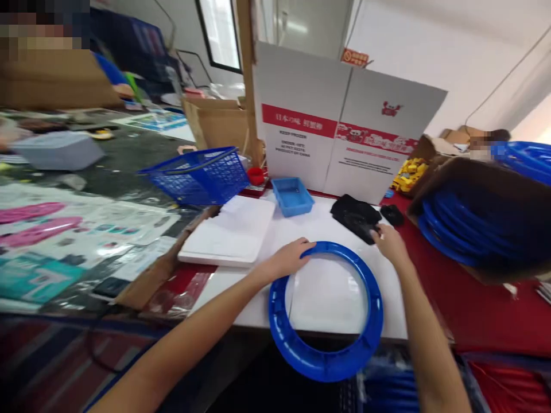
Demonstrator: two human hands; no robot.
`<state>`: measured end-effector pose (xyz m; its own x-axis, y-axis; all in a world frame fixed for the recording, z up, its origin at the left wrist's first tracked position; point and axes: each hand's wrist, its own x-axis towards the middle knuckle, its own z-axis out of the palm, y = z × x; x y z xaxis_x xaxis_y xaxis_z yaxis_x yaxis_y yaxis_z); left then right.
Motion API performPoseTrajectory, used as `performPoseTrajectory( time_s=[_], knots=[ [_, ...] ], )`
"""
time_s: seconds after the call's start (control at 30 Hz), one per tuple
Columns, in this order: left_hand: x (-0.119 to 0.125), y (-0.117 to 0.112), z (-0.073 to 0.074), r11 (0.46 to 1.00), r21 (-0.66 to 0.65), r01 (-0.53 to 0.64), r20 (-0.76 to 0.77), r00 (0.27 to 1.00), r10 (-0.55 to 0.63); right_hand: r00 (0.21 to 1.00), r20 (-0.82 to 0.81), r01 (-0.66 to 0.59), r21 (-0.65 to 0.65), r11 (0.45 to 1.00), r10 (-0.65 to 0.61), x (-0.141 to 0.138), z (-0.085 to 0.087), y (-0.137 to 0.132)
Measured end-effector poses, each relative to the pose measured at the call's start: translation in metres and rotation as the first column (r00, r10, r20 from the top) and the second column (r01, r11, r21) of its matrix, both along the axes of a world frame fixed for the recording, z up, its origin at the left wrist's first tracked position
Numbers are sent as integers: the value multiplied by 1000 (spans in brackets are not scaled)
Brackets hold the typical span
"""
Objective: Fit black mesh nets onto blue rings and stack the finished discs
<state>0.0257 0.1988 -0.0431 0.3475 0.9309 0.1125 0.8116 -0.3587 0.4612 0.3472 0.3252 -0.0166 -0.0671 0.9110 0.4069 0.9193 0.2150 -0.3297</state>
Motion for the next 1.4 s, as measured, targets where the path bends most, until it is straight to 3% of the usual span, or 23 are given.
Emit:
performPoseTrajectory(
  time_s=[0.13,0.23,0.27,0.33,0.37,0.4,0.43,0.5,0.53,0.57,0.63,0.67,0.7,0.77,0.83,0.9,0.93,1.0,1.1,1.17,1.27,1.33,1.4],
  knots=[
    [2,4,2,998,53,17,-157,988,-8,996,-92,17,12,1000,-16,9,-9,8],
    [4,14,12,1000,16,0,-222,975,4,957,-273,154,187,970,-99,19,2,10],
    [6,18,14,1000,-1,17,-244,970,-16,917,-371,260,271,927,-149,26,6,8],
    [13,27,15,996,-36,78,-265,960,-84,761,-642,476,452,754,-96,40,11,-1],
    [16,31,14,993,-41,114,-247,961,-121,720,-693,469,451,759,-33,44,11,-6],
    [20,34,12,989,-34,144,-204,968,-148,712,-702,339,380,861,30,46,10,-11],
    [23,35,9,987,-8,163,-142,977,-162,717,-688,60,217,974,109,44,8,-15],
    [25,34,3,979,88,186,9,982,-188,706,-688,-166,68,984,167,36,4,-21],
    [25,31,2,968,154,199,79,974,-213,681,-708,-229,37,973,187,31,3,-24],
    [24,27,2,951,225,212,140,959,-247,603,-767,-295,40,955,218,25,4,-28],
    [24,14,6,912,349,216,261,912,-316,364,-894,-443,80,893,261,14,7,-40],
    [26,7,10,904,377,202,336,880,-337,277,-926,-511,83,855,255,7,9,-46],
    [28,1,14,908,378,183,427,835,-346,242,-940,-574,62,816,242,0,10,-53],
    [36,-10,22,935,287,208,628,696,-348,317,-920,-650,-35,759,229,-17,10,-62],
    [44,-15,26,927,161,338,783,528,-329,402,-883,-665,-101,740,241,-35,5,-64],
    [50,-17,25,907,63,415,854,449,-264,457,-856,-659,-141,739,243,-50,-2,-61],
    [52,-17,24,914,11,405,862,459,-214,498,-835,-653,-183,735,235,-54,-4,-60],
    [53,-16,19,934,-122,335,832,547,-88,621,-756,-629,-319,709,210,-56,-6,-58],
    [53,-13,12,910,-297,289,727,686,19,741,-648,-591,-503,631,178,-47,-1,-64],
    [54,-12,10,890,-335,308,692,722,10,695,-704,-648,-522,555,149,-41,6,-70],
    [57,-11,10,863,-388,324,688,725,37,515,-853,-760,-410,504,84,-38,14,-76],
    [58,-11,12,840,-432,328,720,686,103,405,-911,-817,-321,479,81,-37,18,-77],
    [56,-8,15,809,-474,347,787,578,213,322,-941,-871,-253,421,100,-34,21,-77]
  ],
)
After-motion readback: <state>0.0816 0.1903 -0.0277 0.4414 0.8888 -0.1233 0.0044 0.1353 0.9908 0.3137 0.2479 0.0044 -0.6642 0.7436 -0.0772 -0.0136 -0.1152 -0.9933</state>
